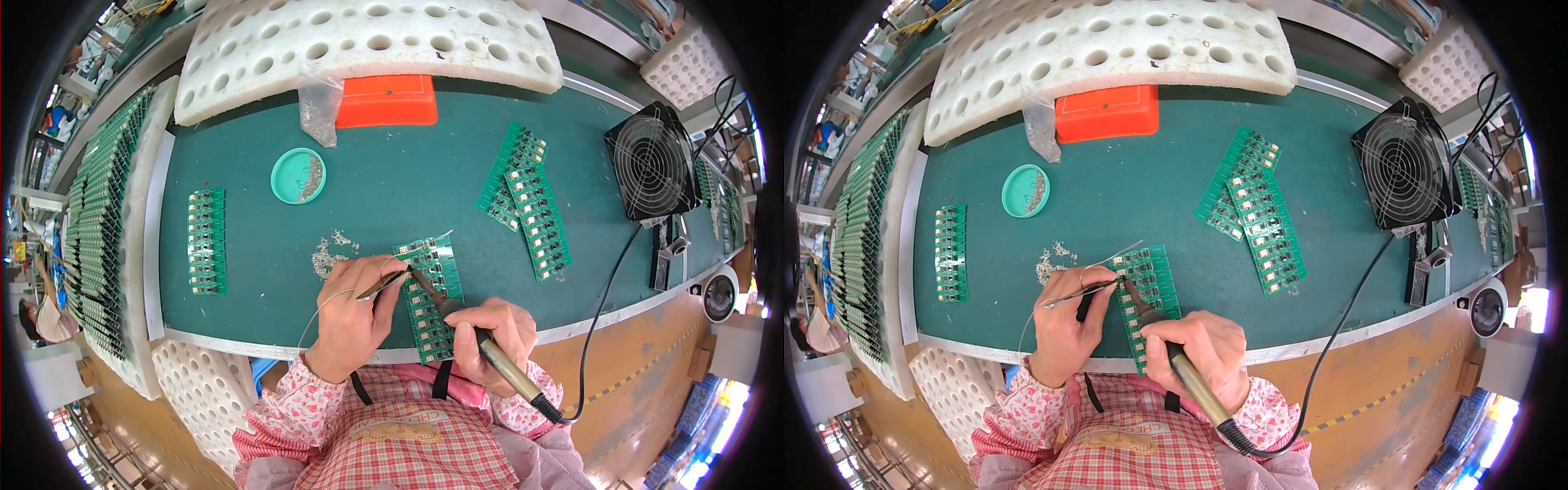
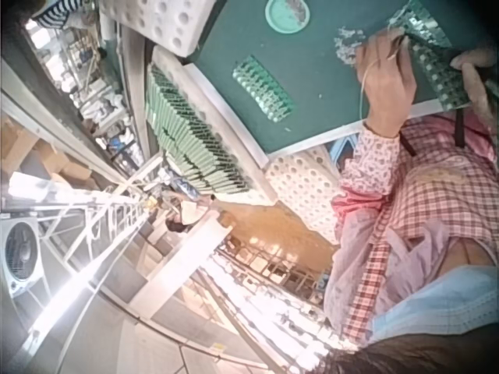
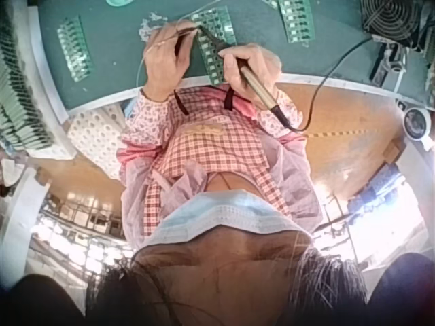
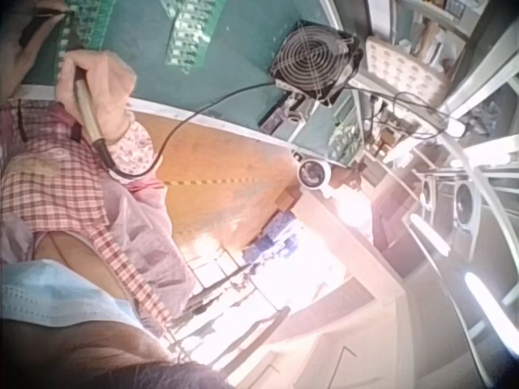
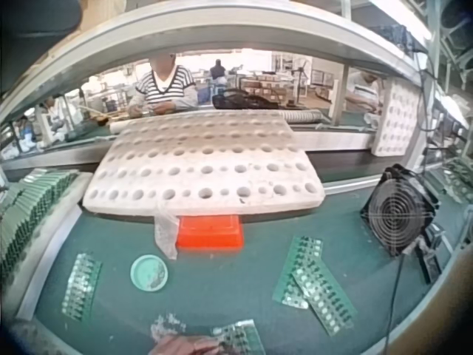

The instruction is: The person solders small components onto circuit boards on a workbench using a soldering iron, solder wire, and tweezers.

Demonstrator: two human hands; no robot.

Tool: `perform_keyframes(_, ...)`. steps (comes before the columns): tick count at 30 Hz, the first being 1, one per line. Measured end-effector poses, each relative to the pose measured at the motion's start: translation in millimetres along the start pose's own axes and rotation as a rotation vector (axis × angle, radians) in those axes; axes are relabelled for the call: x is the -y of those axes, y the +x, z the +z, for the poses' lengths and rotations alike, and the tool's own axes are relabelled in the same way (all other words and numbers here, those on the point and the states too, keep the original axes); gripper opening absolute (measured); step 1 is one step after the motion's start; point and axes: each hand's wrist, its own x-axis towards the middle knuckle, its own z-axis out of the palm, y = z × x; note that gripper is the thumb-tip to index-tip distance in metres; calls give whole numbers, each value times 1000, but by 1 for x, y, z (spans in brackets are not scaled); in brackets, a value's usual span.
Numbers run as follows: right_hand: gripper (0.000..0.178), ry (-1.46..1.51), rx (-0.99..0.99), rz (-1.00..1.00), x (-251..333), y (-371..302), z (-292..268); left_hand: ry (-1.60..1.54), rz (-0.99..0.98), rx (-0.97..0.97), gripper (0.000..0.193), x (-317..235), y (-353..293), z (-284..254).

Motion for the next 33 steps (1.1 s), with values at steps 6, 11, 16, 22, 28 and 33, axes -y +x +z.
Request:
perform_keyframes(6, 16, -45, 25, -34, 4, 1, 3, 0, -6, 3, 21, 1, -2, 0)
perform_keyframes(11, 16, -56, 20, -34, 5, 1, 4, -3, -3, 9, 21, 1, -2, -1)
perform_keyframes(16, 15, -57, -112, -26, -1, -14, -6, -2, 13, 2, 21, 1, -1, 0)
perform_keyframes(22, 6, 2, -272, 60, -12, -29, -1, 13, 10, 9, 21, 1, -1, -1)
perform_keyframes(28, 6, 34, -360, 125, -17, -34, 0, 11, -53, -44, 18, 0, -5, -14)
perform_keyframes(33, 10, 47, -378, 143, -15, -32, 1, 76, -181, -108, 12, 6, -7, -26)
